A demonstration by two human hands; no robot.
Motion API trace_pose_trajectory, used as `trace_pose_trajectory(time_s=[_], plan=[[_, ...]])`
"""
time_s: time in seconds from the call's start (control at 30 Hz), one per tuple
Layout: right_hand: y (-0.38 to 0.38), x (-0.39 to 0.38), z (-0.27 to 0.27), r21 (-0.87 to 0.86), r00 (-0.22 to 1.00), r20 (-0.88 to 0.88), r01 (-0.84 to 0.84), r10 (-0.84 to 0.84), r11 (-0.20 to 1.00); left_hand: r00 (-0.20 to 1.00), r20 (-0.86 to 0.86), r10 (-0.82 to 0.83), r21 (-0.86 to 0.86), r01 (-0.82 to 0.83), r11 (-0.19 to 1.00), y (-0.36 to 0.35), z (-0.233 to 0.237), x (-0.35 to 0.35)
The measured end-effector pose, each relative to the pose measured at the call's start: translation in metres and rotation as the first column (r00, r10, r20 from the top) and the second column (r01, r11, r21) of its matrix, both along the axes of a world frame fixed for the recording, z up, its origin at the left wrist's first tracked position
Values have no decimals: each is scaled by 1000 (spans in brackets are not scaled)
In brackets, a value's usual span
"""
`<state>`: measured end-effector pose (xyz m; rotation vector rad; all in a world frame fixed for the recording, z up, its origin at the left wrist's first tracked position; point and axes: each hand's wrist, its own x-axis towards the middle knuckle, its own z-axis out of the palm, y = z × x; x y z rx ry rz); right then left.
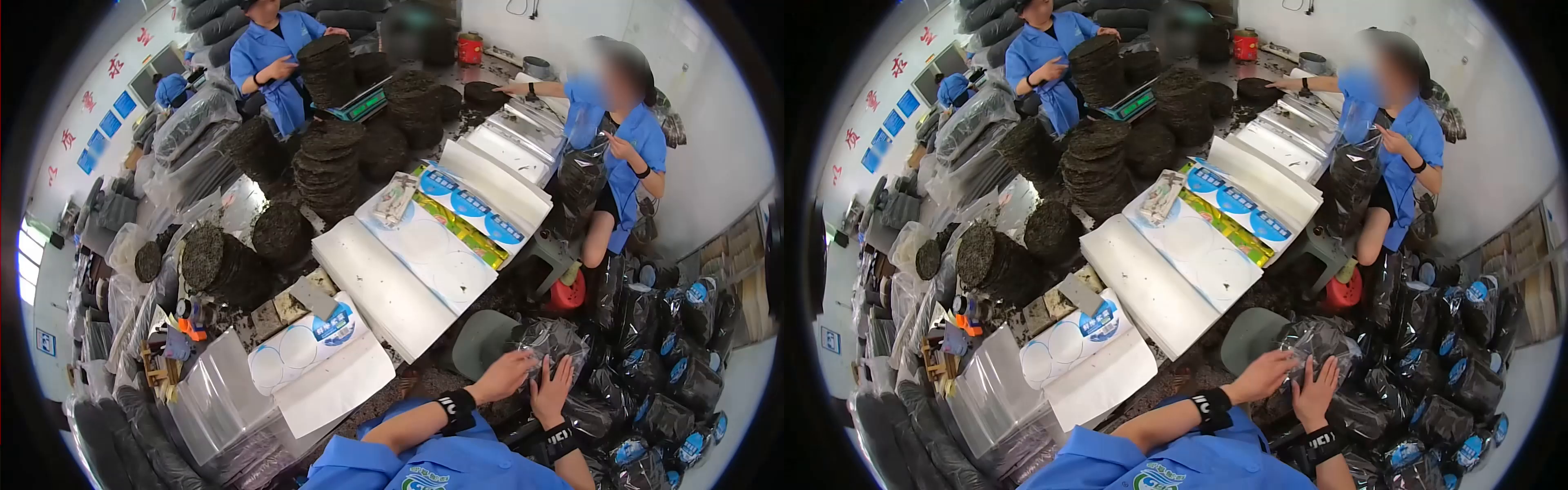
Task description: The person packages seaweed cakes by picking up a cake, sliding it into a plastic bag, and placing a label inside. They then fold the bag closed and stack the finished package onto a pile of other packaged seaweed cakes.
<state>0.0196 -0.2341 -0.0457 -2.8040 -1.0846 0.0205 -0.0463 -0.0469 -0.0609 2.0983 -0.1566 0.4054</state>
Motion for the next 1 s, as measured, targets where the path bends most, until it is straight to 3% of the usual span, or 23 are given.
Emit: trace_pose_trajectory(time_s=[0.03, 0.1, 0.13, 0.17, 0.23, 0.3, 0.4, 0.57, 0.73, 1.0], plan=[[1, 0, 1, -16, 1000, 9, 0, 0, 1000, 994, 19, 107, -25, -106, 994, 20, 10, -13], [6, 1, 3, -25, 1000, 29, 0, 1, 1000, 963, 90, 255, 91, -263, 960, 82, 9, -51], [8, 0, 2, -30, 999, 44, 3, -2, 1000, 926, -44, 375, 42, -373, 927, 114, -21, -77], [10, -2, 1, -34, 999, 39, 6, -5, 999, 742, -199, 640, -23, -656, 754, 140, -37, -109], [16, -5, 1, -46, 998, 64, 5, -2, 999, 674, -105, 731, 226, -700, 678, 220, -97, -187], [24, -8, 4, -42, 997, 71, 22, -19, 999, 623, -33, 781, 430, -697, 574, 258, -95, -237], [33, -10, 9, -21, 996, 88, 30, -28, 999, 700, -36, 713, 575, -569, 588, 273, -86, -261], [37, -18, 9, -55, 990, 111, 92, -85, 994, 736, -14, 677, 569, -551, 610, 286, -119, -267], [38, -25, 4, -88, 984, 118, 145, -134, 986, 774, 90, 626, 528, -570, 630, 292, -117, -267], [37, -24, 3, -102, 981, 134, 152, -137, 983, 840, 66, 539, 559, -479, 677, 313, -107, -270]])
